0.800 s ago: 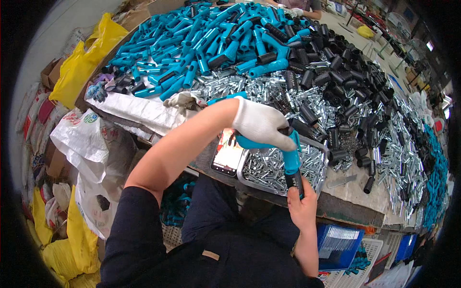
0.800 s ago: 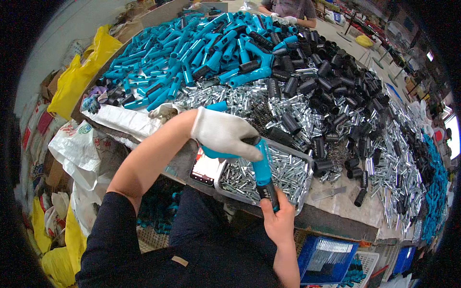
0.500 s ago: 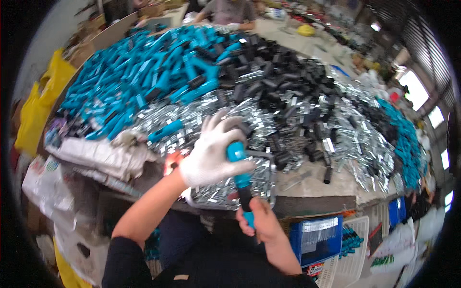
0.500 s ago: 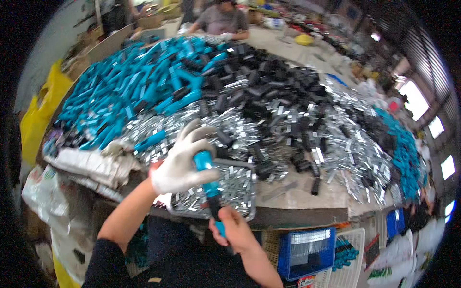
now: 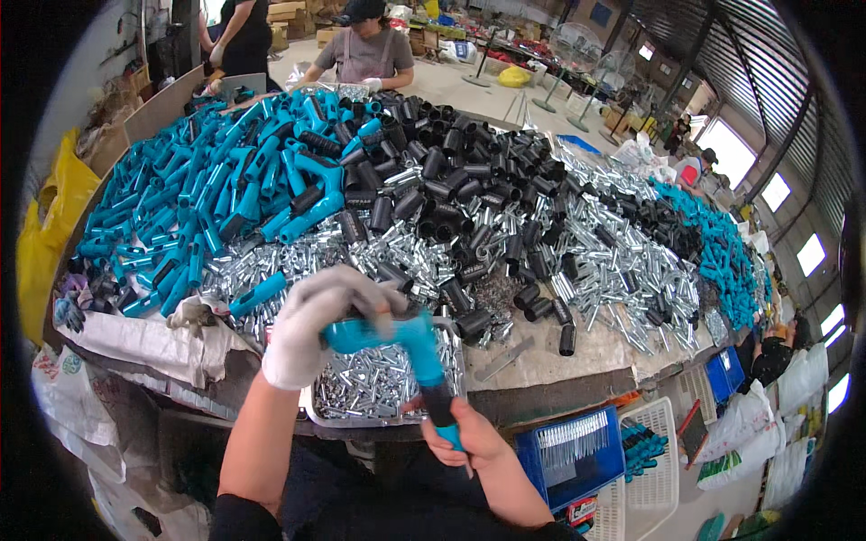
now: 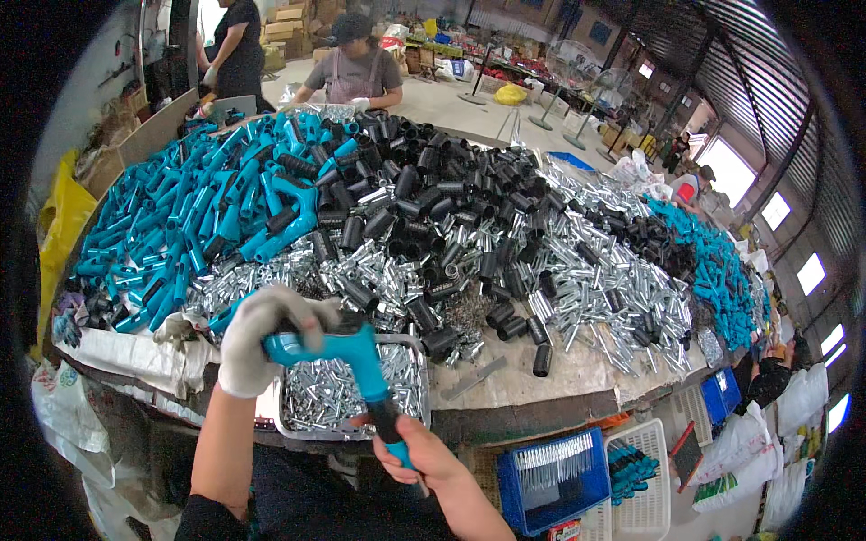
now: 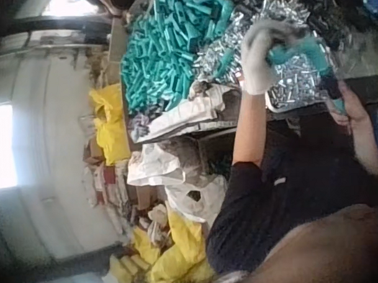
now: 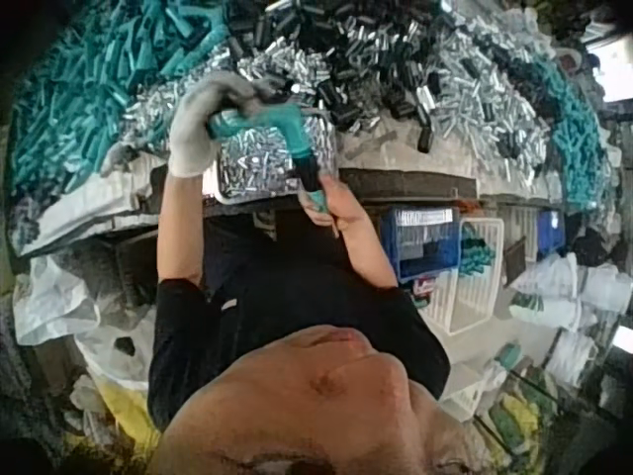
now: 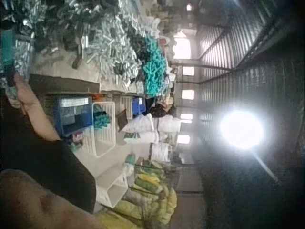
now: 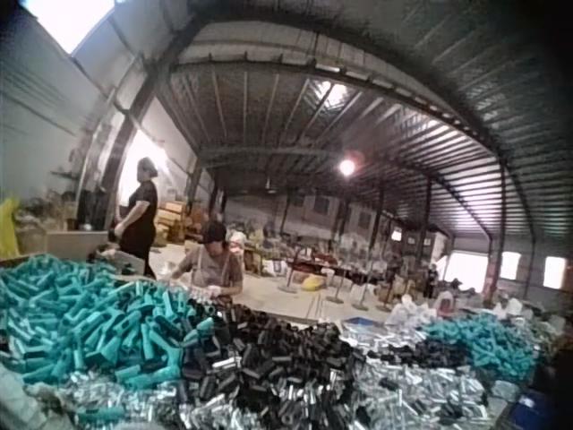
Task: Assembling plastic handles with metal bolts at a workbench.
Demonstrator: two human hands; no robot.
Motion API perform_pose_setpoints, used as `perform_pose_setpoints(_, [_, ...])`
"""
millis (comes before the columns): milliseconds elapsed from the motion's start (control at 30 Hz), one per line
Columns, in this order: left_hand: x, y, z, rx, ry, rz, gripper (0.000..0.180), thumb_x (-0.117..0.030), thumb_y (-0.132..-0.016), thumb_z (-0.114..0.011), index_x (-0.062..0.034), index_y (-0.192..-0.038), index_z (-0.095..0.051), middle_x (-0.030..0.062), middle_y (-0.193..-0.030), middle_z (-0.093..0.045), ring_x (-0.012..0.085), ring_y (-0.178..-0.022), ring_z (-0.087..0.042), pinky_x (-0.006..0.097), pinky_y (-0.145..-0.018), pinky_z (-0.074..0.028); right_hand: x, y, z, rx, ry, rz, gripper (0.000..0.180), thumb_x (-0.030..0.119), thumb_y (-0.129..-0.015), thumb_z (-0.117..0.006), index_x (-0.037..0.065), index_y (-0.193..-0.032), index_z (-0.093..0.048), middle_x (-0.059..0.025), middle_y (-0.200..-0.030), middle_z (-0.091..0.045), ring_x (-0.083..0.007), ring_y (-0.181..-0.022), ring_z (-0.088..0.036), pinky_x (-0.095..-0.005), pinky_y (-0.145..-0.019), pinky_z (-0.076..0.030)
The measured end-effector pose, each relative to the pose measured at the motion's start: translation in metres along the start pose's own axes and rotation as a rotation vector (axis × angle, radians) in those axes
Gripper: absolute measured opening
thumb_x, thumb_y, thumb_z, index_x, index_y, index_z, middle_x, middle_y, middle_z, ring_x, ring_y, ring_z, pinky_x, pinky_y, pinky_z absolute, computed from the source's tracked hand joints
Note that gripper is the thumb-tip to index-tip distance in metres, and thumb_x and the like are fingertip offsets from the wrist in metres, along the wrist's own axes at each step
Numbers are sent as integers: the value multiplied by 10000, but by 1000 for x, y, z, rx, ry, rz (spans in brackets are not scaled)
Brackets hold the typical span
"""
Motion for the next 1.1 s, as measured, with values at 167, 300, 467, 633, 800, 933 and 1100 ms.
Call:
perform_pose_setpoints(167, [22,-13,-6,22,-324,295,415,-172,-880,-407,68,-1133,-630,161,-1168,-645,242,-1140,-568,355,-1033,-378,-26,11,-32,237,190,-111,430,316,-1013,-413,-6,-1293,-476,1,-633,-461,-52,-419,-370,-203,-361,-283])
perform_pose_setpoints(300, [19,-10,-27,131,-178,363,389,-169,-913,-424,76,-1129,-635,159,-1145,-659,214,-1106,-591,334,-1003,-412,-8,-1,24,-361,332,5,428,343,-1029,-374,25,-1293,-485,3,-653,-465,-53,-445,-384,-211,-371,-296])
perform_pose_setpoints(467, [28,-13,1,87,-324,402,386,-193,-938,-437,64,-1145,-638,150,-1138,-663,214,-1088,-603,321,-996,-418,-16,16,-50,235,205,-136,564,480,-981,-462,46,-1342,-463,11,-661,-469,-55,-437,-368,-191,-368,-288])
perform_pose_setpoints(633, [21,-15,-14,149,-321,373,402,-240,-958,-432,26,-1177,-638,127,-1146,-669,192,-1077,-608,319,-957,-447,-2,3,23,-244,170,9,567,449,-983,-480,33,-1366,-431,-14,-707,-507,-55,-467,-418,-202,-389,-324])
perform_pose_setpoints(800, [29,-16,-25,232,-209,406,440,-243,-974,-372,45,-1199,-616,160,-1205,-638,204,-1175,-567,311,-1040,-376,-37,11,-30,24,493,-140,495,430,-1010,-413,70,-1346,-464,14,-685,-477,-38,-451,-382,-191,-395,-312])
perform_pose_setpoints(933, [31,-11,-5,126,-302,422,415,-207,-980,-369,40,-1211,-609,139,-1186,-650,194,-1132,-590,323,-1015,-408,13,11,29,-338,267,74,508,456,-995,-453,78,-1332,-480,17,-687,-487,-33,-447,-385,-185,-395,-310])
perform_pose_setpoints(1100, [31,-11,-26,267,-158,458,406,-223,-988,-397,45,-1208,-608,157,-1210,-641,243,-1165,-586,323,-1047,-393,-48,5,-23,21,579,-152,471,376,-1009,-411,39,-1332,-479,-6,-711,-510,-57,-467,-397,-212,-382,-307])
Point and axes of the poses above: each hand's wrist, its own y-axis away from the middle knuckle, its own z-axis out of the back of the hand, x = y × z, the point moved 8 cm from there along -y, towards the middle knuckle
